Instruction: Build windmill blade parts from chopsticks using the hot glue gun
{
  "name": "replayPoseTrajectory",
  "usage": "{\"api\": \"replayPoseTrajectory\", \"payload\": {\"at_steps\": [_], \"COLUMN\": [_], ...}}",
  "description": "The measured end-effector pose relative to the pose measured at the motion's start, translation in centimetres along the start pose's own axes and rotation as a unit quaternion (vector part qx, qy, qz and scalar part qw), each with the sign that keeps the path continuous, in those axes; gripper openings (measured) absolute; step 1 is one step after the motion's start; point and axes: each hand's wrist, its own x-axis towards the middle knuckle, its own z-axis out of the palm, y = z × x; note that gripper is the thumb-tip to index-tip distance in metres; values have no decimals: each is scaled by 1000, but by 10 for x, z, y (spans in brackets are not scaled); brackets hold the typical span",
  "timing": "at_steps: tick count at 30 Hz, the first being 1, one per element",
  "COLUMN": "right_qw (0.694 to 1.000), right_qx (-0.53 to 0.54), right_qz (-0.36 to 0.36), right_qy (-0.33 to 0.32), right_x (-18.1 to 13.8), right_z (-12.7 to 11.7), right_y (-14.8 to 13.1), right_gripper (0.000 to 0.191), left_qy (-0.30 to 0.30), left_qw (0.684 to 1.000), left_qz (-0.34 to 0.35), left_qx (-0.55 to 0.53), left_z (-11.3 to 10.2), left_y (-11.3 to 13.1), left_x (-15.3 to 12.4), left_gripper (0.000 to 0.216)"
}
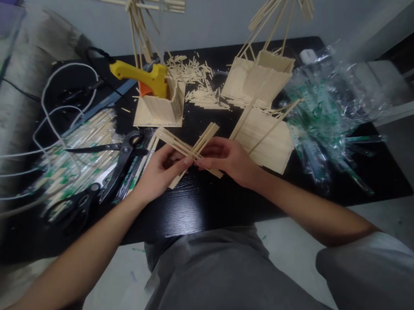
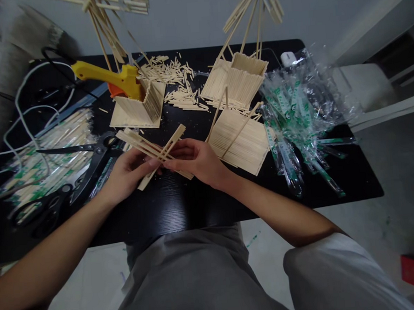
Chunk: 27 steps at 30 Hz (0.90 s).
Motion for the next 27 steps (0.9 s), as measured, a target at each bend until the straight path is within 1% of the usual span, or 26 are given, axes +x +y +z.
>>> {"api": "replayPoseTrajectory", "payload": {"at_steps": [2, 4, 7, 12, 15, 17, 23, 27], "right_qw": [1000, 1000, 1000, 999, 999, 998, 998, 998], "right_qx": [-4, -6, -17, -24, -26, -30, -31, -43], "right_qz": [-1, -4, -9, -34, -47, -53, -51, -52], "right_qy": [0, 3, -1, -3, -5, -2, 9, 9], "right_x": [0, 0, 0, 1, 1, 1, 2, 2], "right_z": [1, 1, 0, 0, 1, 2, 1, 0], "right_y": [1, 2, 3, 4, 3, 3, 3, 3], "right_gripper": [50, 52, 54, 54, 53, 52, 55, 52], "left_qy": [25, 37, 47, 58, 60, 55, 34, 38], "left_qw": [1000, 999, 999, 998, 998, 998, 998, 998], "left_qz": [-6, -10, -11, 10, 26, 30, 20, 8], "left_qx": [-10, -17, -14, -19, -19, -23, -44, -47], "left_z": [0, 0, 1, 5, 7, 7, 7, 6], "left_y": [0, -2, -4, -3, -2, -2, 0, 1], "left_x": [1, 1, 1, 2, 2, 2, 2, 2], "left_gripper": [41, 40, 39, 37, 31, 31, 31, 33]}}
